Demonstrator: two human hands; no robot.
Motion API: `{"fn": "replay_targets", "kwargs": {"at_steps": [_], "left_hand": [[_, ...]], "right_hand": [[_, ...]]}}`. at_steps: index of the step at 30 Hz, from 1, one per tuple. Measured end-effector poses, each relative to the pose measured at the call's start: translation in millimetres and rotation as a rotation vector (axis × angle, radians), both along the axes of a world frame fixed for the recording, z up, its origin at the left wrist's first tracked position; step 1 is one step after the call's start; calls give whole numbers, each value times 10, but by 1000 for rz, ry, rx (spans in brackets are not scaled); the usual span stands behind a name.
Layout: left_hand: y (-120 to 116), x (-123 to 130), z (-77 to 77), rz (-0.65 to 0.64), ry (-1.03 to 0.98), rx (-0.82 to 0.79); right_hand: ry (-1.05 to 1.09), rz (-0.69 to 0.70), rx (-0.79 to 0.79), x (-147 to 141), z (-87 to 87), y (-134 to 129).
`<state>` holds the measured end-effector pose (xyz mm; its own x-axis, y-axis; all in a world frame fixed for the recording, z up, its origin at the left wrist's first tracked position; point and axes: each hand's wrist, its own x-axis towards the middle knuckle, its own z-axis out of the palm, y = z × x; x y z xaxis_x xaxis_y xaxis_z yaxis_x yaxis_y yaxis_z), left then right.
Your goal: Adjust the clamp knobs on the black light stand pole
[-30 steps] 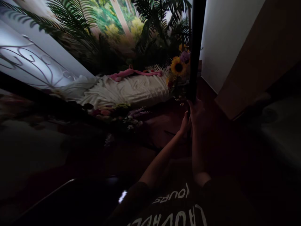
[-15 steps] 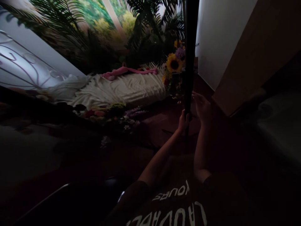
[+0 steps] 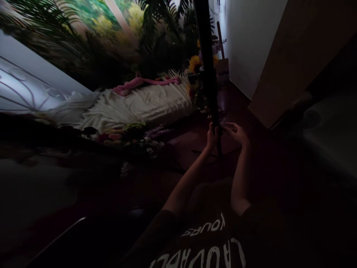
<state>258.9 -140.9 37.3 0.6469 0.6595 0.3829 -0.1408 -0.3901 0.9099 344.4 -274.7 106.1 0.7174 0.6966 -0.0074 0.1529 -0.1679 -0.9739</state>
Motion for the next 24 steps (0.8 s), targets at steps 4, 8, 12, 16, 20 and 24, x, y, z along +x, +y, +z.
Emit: {"fn": "replay_targets", "kwargs": {"at_steps": [4, 8, 12, 16, 20, 24], "left_hand": [[1, 10, -8, 12, 7, 1], [4, 21, -13, 27, 26, -8], [14, 24, -2, 22, 32, -19], [15, 10, 19, -12, 27, -33], [17, 0, 31, -29, 20, -56], [35, 24, 59, -52, 36, -90]], "right_hand": [[69, -148, 45, -26, -107, 181], [430, -200, 88, -41, -198, 349], [898, -55, 274, -4, -232, 386], [1025, 18, 427, 35, -258, 340], [1390, 71, 729, 5, -247, 311], [1806, 15, 885, -63, -179, 315]]}}
